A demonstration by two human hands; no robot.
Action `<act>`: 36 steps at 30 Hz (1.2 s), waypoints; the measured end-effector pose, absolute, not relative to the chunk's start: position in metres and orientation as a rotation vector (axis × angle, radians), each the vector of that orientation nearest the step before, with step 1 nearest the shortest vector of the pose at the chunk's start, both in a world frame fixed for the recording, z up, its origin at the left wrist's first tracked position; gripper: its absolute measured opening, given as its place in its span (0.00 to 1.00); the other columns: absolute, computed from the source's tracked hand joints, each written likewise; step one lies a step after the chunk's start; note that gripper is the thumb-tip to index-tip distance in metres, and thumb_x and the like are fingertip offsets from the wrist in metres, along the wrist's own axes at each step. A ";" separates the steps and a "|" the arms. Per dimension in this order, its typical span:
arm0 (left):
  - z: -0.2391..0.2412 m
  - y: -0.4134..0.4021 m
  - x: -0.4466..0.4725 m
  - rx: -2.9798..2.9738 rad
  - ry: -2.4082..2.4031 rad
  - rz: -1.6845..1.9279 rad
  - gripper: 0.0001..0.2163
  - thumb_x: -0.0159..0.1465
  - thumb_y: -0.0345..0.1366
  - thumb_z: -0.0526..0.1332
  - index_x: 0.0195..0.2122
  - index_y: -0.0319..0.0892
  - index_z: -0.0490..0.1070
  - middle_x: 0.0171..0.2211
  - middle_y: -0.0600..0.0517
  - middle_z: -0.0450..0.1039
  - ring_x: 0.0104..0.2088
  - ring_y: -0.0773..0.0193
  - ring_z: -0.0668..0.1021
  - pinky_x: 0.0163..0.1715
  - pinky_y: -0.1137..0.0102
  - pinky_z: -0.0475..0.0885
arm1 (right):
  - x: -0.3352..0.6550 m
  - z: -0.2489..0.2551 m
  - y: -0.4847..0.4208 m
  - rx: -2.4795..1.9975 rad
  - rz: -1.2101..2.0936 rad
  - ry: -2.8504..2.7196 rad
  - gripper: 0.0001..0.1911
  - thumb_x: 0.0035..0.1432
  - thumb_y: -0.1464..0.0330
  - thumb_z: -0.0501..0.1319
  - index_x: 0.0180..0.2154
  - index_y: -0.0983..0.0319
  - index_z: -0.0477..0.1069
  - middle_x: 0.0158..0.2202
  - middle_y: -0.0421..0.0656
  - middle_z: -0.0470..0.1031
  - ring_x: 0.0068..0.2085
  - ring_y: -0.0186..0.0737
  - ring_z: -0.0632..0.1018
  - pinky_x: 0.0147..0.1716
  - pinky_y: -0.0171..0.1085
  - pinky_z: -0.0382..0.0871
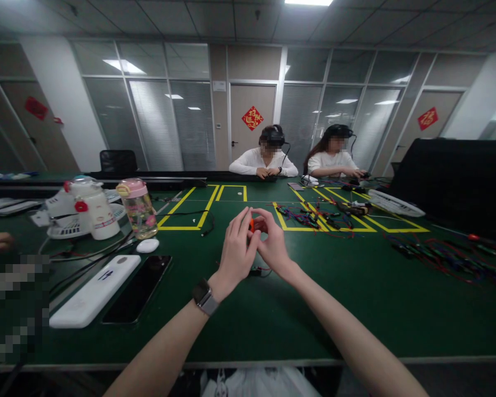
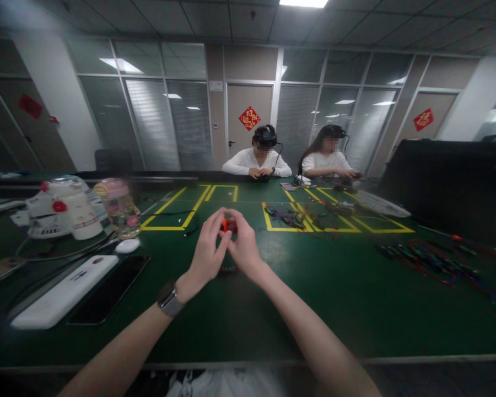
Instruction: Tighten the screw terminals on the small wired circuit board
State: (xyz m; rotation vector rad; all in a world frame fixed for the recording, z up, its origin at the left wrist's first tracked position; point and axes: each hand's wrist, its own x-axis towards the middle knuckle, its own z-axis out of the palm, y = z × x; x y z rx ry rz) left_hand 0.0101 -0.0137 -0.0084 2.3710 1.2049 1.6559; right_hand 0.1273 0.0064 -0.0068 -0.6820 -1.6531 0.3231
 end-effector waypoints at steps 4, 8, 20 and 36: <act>-0.009 -0.015 0.011 2.455 1.199 1.650 0.22 0.70 0.38 0.50 0.64 0.40 0.55 0.62 0.42 0.61 0.62 0.55 0.64 0.61 0.56 0.62 | 0.130 -0.009 0.004 -0.582 0.448 -1.683 0.24 0.58 0.73 0.58 0.55 0.59 0.57 0.38 0.43 0.73 0.37 0.39 0.76 0.39 0.40 0.73; -0.008 -0.015 0.010 2.501 1.194 1.651 0.21 0.71 0.37 0.48 0.64 0.41 0.57 0.59 0.43 0.66 0.60 0.56 0.68 0.59 0.56 0.63 | 0.128 -0.012 0.002 -0.576 0.514 -1.634 0.27 0.56 0.73 0.58 0.57 0.58 0.55 0.40 0.44 0.73 0.40 0.40 0.77 0.41 0.40 0.73; -0.005 -0.006 0.004 2.393 1.071 1.794 0.15 0.70 0.31 0.50 0.53 0.44 0.70 0.49 0.47 0.74 0.51 0.60 0.74 0.52 0.62 0.67 | 0.124 -0.018 0.006 -0.591 0.854 -1.464 0.22 0.53 0.68 0.63 0.48 0.57 0.58 0.33 0.39 0.74 0.33 0.37 0.77 0.34 0.36 0.73; 0.002 -0.006 0.001 2.189 0.920 1.641 0.15 0.69 0.32 0.53 0.55 0.45 0.69 0.47 0.49 0.72 0.48 0.62 0.75 0.50 0.66 0.69 | 0.136 -0.027 0.016 -0.704 0.814 -1.595 0.18 0.49 0.68 0.66 0.43 0.61 0.66 0.29 0.38 0.74 0.33 0.38 0.77 0.37 0.39 0.72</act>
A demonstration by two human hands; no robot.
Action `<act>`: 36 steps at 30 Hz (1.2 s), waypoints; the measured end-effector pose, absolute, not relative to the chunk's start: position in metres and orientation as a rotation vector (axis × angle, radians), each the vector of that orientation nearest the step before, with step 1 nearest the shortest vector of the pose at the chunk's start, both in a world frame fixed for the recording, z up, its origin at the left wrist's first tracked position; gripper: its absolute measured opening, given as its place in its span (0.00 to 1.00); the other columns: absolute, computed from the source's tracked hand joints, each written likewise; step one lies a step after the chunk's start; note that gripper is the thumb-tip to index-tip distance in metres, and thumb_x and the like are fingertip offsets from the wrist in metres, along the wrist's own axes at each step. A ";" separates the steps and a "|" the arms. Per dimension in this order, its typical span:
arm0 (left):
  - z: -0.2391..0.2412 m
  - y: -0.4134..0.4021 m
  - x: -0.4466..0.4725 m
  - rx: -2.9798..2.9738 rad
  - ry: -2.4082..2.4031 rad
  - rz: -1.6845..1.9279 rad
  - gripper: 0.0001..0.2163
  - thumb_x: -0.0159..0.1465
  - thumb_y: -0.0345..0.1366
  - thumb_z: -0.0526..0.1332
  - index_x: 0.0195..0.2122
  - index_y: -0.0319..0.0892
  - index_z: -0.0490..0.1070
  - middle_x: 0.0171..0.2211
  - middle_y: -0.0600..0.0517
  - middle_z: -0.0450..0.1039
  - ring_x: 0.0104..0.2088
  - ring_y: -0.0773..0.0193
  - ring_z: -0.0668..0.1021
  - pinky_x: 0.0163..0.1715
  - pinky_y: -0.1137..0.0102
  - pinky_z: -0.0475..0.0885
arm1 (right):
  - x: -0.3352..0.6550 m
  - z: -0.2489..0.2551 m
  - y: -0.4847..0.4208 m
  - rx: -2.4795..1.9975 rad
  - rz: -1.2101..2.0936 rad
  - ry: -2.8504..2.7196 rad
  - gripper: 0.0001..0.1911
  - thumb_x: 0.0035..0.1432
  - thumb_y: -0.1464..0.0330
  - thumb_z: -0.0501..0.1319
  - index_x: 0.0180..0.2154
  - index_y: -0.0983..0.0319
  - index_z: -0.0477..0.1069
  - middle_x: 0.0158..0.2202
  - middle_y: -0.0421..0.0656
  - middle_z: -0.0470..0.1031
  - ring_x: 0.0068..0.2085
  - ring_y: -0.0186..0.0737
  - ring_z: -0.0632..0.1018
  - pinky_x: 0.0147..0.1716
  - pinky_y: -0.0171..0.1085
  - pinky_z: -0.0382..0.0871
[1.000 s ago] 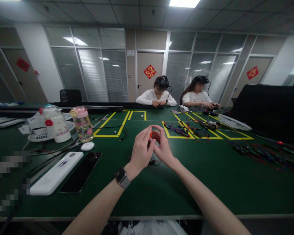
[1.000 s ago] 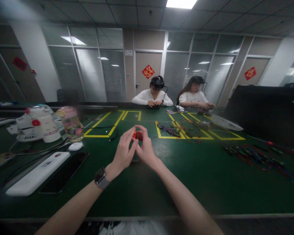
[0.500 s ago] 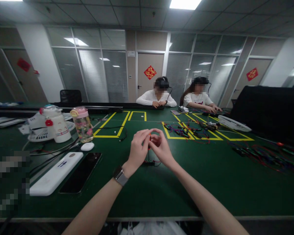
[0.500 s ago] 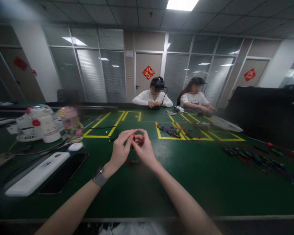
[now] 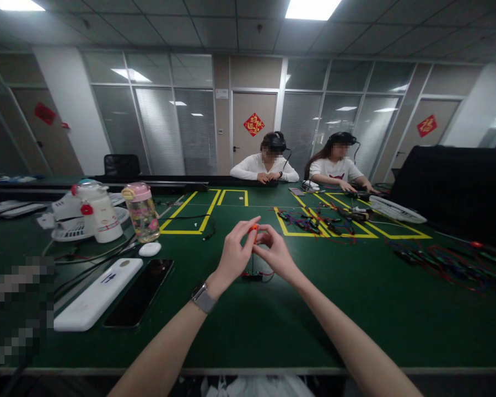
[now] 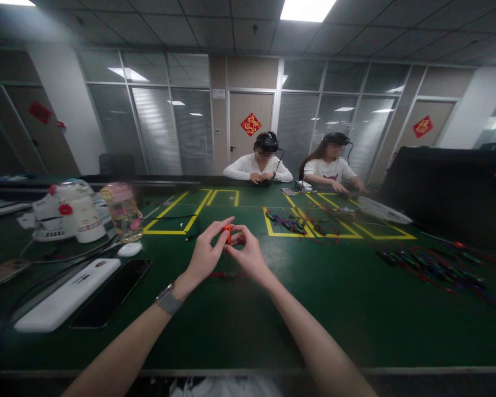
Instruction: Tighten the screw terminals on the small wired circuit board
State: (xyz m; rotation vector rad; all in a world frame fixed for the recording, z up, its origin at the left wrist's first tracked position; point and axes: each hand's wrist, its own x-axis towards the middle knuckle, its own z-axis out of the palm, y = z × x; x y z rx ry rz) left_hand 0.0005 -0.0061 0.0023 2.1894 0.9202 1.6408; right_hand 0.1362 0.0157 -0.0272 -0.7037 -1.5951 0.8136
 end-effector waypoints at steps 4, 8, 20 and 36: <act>0.002 -0.008 0.000 2.199 0.997 1.691 0.13 0.68 0.33 0.55 0.52 0.45 0.72 0.43 0.49 0.71 0.45 0.62 0.75 0.47 0.66 0.71 | 0.138 -0.026 0.011 -0.673 0.785 -1.706 0.18 0.53 0.70 0.62 0.46 0.60 0.62 0.32 0.40 0.76 0.36 0.38 0.78 0.40 0.40 0.72; 0.002 -0.009 0.000 2.239 0.938 1.683 0.15 0.69 0.32 0.52 0.54 0.46 0.70 0.45 0.48 0.71 0.47 0.62 0.74 0.48 0.67 0.71 | 0.136 -0.028 0.009 -0.691 0.730 -1.705 0.18 0.53 0.70 0.61 0.47 0.61 0.63 0.32 0.40 0.75 0.36 0.39 0.78 0.40 0.40 0.72; 0.006 -0.007 0.001 2.236 0.921 1.633 0.16 0.70 0.31 0.49 0.55 0.44 0.69 0.48 0.48 0.71 0.49 0.63 0.74 0.50 0.67 0.69 | 0.143 -0.026 0.013 -0.785 0.699 -1.782 0.11 0.55 0.67 0.63 0.41 0.64 0.73 0.36 0.44 0.78 0.38 0.42 0.77 0.42 0.41 0.71; 0.007 -0.005 -0.003 2.096 0.815 1.567 0.13 0.69 0.35 0.53 0.51 0.44 0.72 0.42 0.48 0.74 0.42 0.63 0.77 0.44 0.68 0.73 | 0.166 -0.063 0.025 -1.047 0.757 -2.312 0.07 0.46 0.76 0.67 0.32 0.63 0.76 0.25 0.36 0.71 0.26 0.31 0.70 0.26 0.30 0.62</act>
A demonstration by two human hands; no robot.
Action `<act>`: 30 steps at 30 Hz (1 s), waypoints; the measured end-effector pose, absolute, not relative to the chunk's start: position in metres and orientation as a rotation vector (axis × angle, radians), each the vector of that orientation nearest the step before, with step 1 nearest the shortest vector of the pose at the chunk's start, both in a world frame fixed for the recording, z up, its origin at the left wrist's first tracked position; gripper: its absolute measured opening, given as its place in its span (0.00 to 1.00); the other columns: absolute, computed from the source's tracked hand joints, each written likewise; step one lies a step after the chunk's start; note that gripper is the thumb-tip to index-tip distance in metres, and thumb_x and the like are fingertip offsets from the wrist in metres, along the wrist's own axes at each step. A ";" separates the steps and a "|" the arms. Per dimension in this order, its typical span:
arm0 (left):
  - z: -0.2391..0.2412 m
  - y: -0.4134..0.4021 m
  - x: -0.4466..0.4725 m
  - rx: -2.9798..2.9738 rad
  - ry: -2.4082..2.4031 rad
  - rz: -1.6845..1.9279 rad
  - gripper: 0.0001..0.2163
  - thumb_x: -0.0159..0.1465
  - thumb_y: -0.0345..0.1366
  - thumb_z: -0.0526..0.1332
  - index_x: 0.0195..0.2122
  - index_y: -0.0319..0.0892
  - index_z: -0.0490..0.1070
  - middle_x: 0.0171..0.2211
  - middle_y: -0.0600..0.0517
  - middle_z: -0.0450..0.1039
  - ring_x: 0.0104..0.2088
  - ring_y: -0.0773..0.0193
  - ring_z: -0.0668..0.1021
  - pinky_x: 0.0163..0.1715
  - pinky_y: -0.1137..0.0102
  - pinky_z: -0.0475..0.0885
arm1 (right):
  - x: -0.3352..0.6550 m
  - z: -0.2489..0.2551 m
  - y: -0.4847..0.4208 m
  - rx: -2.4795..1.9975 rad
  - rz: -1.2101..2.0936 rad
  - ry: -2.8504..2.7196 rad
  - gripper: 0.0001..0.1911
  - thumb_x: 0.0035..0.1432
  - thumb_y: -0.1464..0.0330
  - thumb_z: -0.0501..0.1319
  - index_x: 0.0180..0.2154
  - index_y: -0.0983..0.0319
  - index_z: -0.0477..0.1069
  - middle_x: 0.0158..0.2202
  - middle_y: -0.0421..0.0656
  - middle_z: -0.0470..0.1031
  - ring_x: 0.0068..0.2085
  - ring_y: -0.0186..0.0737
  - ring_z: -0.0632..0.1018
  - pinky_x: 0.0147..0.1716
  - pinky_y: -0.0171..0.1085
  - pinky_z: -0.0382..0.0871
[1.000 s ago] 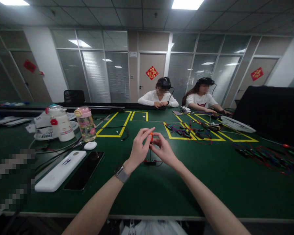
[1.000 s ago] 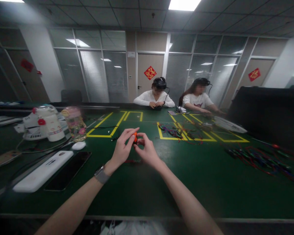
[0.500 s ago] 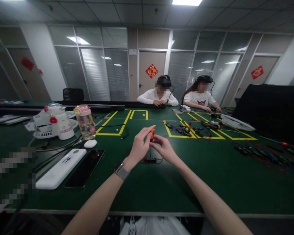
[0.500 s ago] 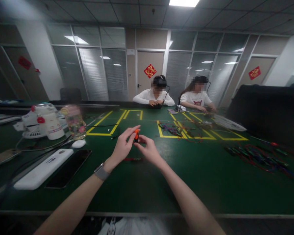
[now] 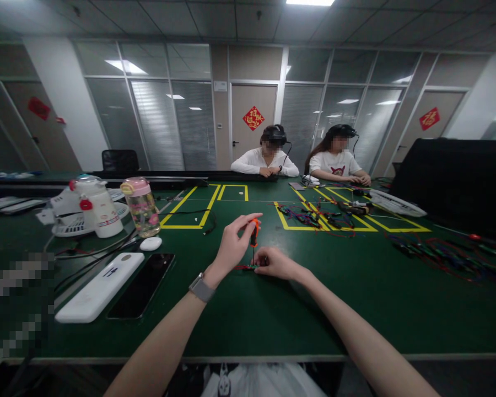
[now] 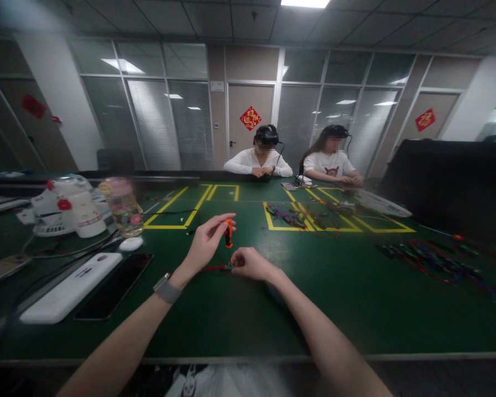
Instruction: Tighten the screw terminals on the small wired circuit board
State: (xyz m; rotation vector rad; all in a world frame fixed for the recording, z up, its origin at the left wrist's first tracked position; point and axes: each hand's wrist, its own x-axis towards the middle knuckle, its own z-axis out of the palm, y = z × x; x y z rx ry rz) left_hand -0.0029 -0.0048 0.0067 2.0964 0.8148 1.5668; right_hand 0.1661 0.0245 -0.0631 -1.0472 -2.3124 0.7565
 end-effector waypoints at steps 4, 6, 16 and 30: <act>0.006 -0.007 -0.003 2.152 0.923 1.640 0.10 0.67 0.37 0.58 0.45 0.43 0.76 0.36 0.50 0.71 0.36 0.65 0.76 0.39 0.71 0.72 | 0.168 -0.074 0.014 -1.043 0.752 -2.161 0.07 0.49 0.75 0.66 0.34 0.64 0.76 0.29 0.39 0.71 0.29 0.33 0.71 0.29 0.32 0.66; 0.006 -0.007 -0.002 2.199 0.946 1.645 0.12 0.68 0.36 0.55 0.48 0.44 0.75 0.39 0.49 0.71 0.40 0.64 0.76 0.44 0.69 0.71 | 0.169 -0.079 0.009 -1.023 0.664 -2.110 0.08 0.50 0.75 0.66 0.35 0.63 0.77 0.31 0.40 0.71 0.31 0.35 0.72 0.32 0.34 0.68; 0.003 -0.003 -0.003 2.130 0.967 1.677 0.10 0.66 0.37 0.58 0.46 0.44 0.75 0.39 0.50 0.71 0.38 0.64 0.76 0.40 0.70 0.72 | 0.167 -0.072 0.005 -0.995 0.536 -2.242 0.08 0.52 0.74 0.66 0.37 0.62 0.77 0.32 0.41 0.69 0.31 0.35 0.72 0.32 0.34 0.67; 0.000 -0.005 0.000 2.116 1.019 1.716 0.11 0.67 0.35 0.57 0.48 0.44 0.73 0.40 0.50 0.69 0.40 0.65 0.75 0.41 0.71 0.72 | 0.166 -0.070 0.004 -1.000 0.498 -2.246 0.08 0.52 0.76 0.64 0.37 0.63 0.73 0.31 0.40 0.69 0.31 0.35 0.71 0.32 0.34 0.66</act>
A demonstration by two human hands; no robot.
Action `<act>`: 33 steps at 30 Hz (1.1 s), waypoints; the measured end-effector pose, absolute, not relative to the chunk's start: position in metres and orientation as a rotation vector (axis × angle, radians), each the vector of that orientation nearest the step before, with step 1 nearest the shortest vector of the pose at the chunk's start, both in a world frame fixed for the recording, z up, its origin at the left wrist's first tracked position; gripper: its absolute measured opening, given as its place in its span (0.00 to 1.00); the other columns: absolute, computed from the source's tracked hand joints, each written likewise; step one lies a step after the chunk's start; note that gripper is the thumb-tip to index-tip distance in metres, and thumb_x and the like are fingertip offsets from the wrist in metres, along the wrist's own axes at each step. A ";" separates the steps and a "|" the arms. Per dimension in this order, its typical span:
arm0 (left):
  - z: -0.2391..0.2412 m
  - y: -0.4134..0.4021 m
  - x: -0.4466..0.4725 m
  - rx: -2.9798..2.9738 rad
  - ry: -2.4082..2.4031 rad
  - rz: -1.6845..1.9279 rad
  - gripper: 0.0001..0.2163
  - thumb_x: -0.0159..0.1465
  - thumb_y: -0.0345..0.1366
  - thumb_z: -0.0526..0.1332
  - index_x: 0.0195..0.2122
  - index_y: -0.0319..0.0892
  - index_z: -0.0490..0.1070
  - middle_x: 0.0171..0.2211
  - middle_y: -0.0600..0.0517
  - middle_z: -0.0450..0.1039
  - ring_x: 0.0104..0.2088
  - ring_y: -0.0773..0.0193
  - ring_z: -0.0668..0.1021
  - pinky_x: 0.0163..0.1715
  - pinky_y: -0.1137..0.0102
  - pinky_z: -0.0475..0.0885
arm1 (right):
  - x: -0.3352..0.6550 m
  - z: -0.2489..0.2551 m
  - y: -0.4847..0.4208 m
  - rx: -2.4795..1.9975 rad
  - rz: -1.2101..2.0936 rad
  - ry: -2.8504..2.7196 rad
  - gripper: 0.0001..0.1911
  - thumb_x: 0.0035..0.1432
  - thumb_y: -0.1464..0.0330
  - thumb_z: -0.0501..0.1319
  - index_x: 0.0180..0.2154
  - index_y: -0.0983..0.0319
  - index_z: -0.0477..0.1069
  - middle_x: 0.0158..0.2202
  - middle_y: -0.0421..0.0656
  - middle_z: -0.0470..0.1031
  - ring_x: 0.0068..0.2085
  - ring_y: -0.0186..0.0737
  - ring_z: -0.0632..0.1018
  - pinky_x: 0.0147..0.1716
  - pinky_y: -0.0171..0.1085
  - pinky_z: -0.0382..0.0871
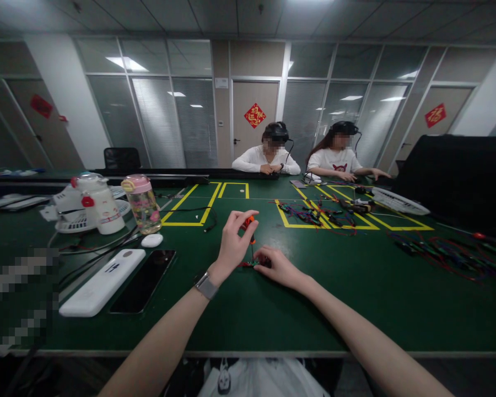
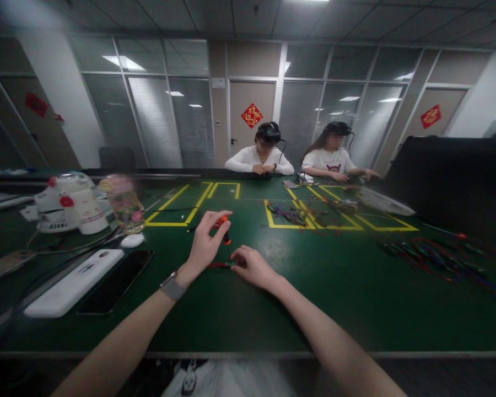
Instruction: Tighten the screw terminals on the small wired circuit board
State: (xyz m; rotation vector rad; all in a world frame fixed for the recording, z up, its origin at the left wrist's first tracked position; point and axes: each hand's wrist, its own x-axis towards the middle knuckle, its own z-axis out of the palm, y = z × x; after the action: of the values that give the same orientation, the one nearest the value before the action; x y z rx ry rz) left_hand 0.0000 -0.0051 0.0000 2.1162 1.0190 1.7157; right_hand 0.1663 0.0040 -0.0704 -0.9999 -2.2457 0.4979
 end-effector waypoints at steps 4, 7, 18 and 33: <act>-0.004 -0.003 0.002 2.092 0.886 1.626 0.16 0.71 0.34 0.49 0.58 0.47 0.65 0.44 0.50 0.71 0.40 0.66 0.76 0.41 0.71 0.72 | 0.167 -0.071 0.004 -0.996 0.515 -2.258 0.06 0.53 0.76 0.64 0.35 0.63 0.73 0.32 0.40 0.69 0.31 0.34 0.71 0.32 0.33 0.66; -0.006 -0.002 0.003 2.102 0.921 1.698 0.14 0.68 0.34 0.54 0.54 0.45 0.69 0.39 0.51 0.69 0.35 0.67 0.76 0.37 0.72 0.72 | 0.168 -0.070 0.005 -1.006 0.532 -2.264 0.06 0.53 0.76 0.64 0.35 0.64 0.74 0.33 0.40 0.69 0.31 0.34 0.72 0.32 0.33 0.66; -0.002 -0.004 0.001 2.164 0.901 1.738 0.14 0.69 0.33 0.53 0.55 0.45 0.69 0.45 0.49 0.72 0.41 0.65 0.76 0.44 0.69 0.71 | 0.169 -0.072 0.006 -1.003 0.539 -2.256 0.06 0.53 0.76 0.65 0.35 0.64 0.74 0.33 0.40 0.69 0.31 0.34 0.72 0.33 0.33 0.67; -0.007 -0.001 0.005 1.986 0.914 1.734 0.12 0.65 0.36 0.60 0.49 0.46 0.73 0.36 0.52 0.69 0.35 0.66 0.74 0.38 0.71 0.71 | 0.168 -0.071 0.006 -1.009 0.508 -2.273 0.05 0.53 0.75 0.65 0.35 0.64 0.74 0.32 0.40 0.68 0.31 0.34 0.71 0.32 0.32 0.66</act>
State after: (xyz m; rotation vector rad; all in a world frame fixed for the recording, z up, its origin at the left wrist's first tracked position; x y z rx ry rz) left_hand 0.0051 -0.0006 -0.0070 1.9859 0.9135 1.7335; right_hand 0.1681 0.0058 -0.0714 -1.0086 -2.2728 0.5082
